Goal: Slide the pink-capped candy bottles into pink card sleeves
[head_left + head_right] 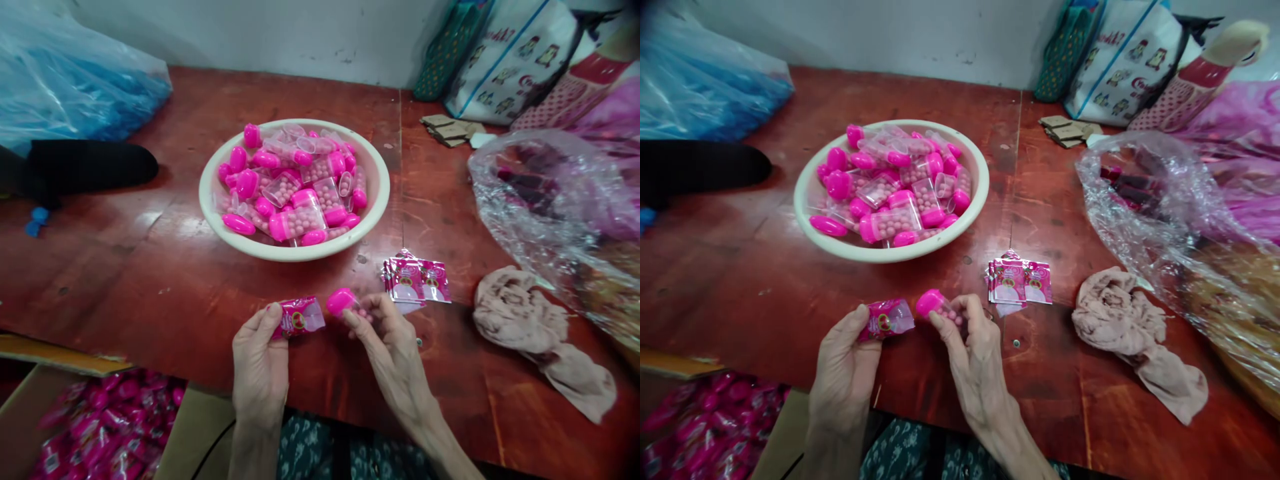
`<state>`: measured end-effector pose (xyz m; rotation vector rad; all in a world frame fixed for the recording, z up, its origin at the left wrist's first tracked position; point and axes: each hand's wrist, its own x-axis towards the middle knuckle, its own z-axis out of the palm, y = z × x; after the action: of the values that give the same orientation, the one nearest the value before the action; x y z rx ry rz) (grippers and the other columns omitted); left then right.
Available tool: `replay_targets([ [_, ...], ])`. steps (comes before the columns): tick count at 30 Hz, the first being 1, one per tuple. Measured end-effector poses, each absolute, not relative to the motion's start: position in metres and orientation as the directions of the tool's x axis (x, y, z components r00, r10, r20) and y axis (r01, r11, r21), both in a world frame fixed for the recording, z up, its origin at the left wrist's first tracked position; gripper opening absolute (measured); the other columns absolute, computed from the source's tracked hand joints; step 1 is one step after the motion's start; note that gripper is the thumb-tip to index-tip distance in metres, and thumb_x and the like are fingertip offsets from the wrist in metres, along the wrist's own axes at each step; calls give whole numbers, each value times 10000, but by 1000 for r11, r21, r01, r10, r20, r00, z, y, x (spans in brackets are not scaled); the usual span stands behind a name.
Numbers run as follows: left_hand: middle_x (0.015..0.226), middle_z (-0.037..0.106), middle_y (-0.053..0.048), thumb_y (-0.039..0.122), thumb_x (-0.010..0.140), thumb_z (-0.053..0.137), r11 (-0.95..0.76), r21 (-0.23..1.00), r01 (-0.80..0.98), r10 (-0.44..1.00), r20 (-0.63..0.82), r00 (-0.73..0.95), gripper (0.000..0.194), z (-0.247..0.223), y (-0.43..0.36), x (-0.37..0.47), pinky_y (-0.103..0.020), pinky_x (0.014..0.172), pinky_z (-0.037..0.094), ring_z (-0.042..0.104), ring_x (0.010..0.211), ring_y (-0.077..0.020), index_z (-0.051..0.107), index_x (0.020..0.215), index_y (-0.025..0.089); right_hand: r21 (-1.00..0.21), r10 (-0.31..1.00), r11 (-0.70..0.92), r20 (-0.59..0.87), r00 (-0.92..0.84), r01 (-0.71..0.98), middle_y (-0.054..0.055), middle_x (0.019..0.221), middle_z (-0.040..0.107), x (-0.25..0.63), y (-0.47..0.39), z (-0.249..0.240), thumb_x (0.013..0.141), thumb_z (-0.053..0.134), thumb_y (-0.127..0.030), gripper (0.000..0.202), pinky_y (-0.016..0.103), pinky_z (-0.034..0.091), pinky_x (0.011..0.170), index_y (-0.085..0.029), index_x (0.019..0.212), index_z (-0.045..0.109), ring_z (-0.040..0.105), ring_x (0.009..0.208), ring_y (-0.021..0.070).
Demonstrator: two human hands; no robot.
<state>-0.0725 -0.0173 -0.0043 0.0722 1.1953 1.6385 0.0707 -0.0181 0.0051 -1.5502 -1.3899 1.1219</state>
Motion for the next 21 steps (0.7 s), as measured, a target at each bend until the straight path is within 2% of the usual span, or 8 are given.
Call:
replay_targets([
  [5, 657, 694, -20, 206, 654, 720, 95, 749, -656, 776, -469, -423, 85, -6, -17, -68, -223, 609, 502, 609, 606, -110, 681, 658, 130, -967, 985, -172, -174, 5, 187, -33, 687, 533, 67, -23, 10, 832, 568, -368, 175, 212, 406, 542, -196, 848, 545, 494, 600, 100],
  [13, 637, 688, -15, 214, 613, 745, 123, 774, -621, 756, -479, -447, 107, -6, -16, -65, -237, 621, 494, 598, 585, -108, 681, 640, 133, -961, 961, -217, -242, -137, 174, 1, 760, 617, 81, -18, 12, 796, 610, -362, 192, 230, 413, 581, -200, 889, 658, 517, 653, 129],
  [21, 649, 694, -28, 225, 612, 747, 140, 793, -593, 764, -467, -445, 123, -6, -16, -61, -206, 550, 476, 591, 570, -103, 679, 646, 128, -962, 957, -176, -217, -192, 209, -38, 603, 515, 85, -16, 11, 749, 653, -290, 120, 186, 346, 473, -206, 823, 694, 413, 524, 83],
])
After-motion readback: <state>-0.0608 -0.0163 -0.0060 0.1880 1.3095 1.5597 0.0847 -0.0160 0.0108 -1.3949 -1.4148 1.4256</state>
